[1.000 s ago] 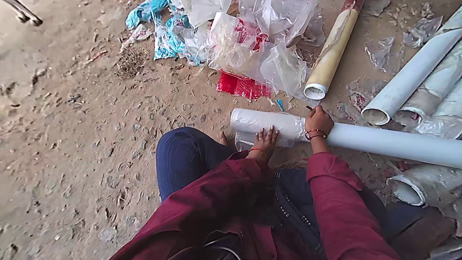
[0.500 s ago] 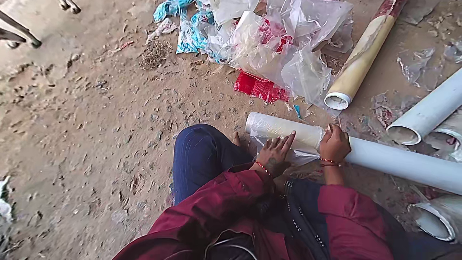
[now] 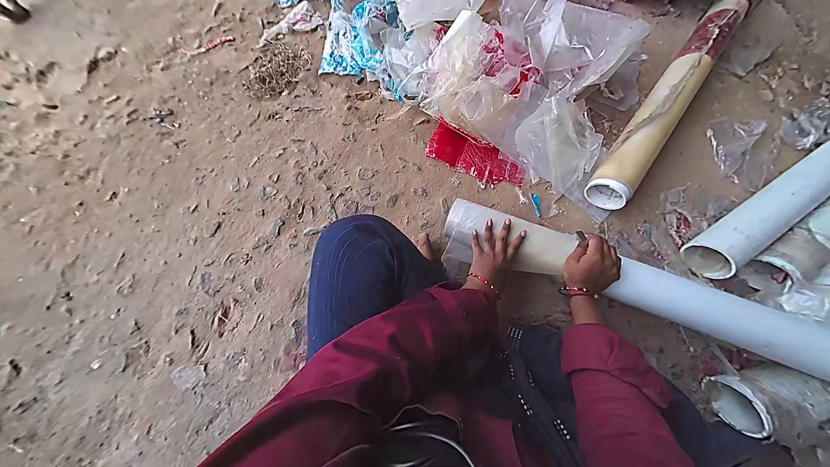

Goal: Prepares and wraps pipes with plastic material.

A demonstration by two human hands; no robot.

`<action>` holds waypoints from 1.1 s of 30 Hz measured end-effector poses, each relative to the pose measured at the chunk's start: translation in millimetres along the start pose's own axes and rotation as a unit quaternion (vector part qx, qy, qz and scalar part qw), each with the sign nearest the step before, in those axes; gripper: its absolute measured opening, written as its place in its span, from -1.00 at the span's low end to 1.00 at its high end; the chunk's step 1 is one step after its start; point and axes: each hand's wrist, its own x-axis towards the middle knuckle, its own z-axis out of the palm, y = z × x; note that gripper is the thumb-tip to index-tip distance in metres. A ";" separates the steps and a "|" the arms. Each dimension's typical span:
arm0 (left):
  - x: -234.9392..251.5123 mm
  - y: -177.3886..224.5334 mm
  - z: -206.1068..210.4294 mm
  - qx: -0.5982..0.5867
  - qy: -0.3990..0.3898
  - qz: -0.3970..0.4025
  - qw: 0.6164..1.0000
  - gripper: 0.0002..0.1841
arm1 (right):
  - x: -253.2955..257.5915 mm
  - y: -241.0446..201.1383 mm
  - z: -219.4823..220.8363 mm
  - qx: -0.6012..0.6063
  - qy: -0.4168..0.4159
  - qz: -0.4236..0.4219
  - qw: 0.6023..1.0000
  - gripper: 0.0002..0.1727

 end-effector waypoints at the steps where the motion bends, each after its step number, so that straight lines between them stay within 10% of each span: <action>1: -1.2 0.5 -5.1 0.002 -0.010 0.002 1.000 -0.25 | 2.7 -2.3 -1.6 0.002 -0.016 0.014 1.000 -0.62; 7: -37.7 19.7 -29.2 0.026 -0.187 -0.036 0.981 -0.27 | 51.2 -24.5 -14.5 -0.036 -0.214 0.178 0.960 -0.61; 13: -105.4 21.9 -28.3 0.007 -0.305 0.038 0.952 -0.37 | 103.2 -27.5 2.0 -0.014 -0.201 0.185 0.962 -0.52; 21: -107.6 -4.3 -61.7 -0.154 -0.138 0.144 0.968 0.02 | 53.7 -6.6 -43.7 0.175 -0.116 0.082 0.974 -0.59; 27: -67.4 23.5 -98.5 -0.018 -0.021 0.132 0.991 -0.13 | -21.1 -16.9 -131.8 0.531 -0.114 0.245 0.803 -0.72; 30: -47.9 32.5 -109.7 0.003 -0.060 0.177 0.982 0.00 | -34.7 -16.4 -145.5 0.511 -0.075 0.203 0.832 -0.82; 33: -32.0 10.2 -128.6 -0.240 -0.084 0.309 0.916 0.30 | -22.5 -16.8 -164.1 0.447 -0.002 0.143 0.883 -0.78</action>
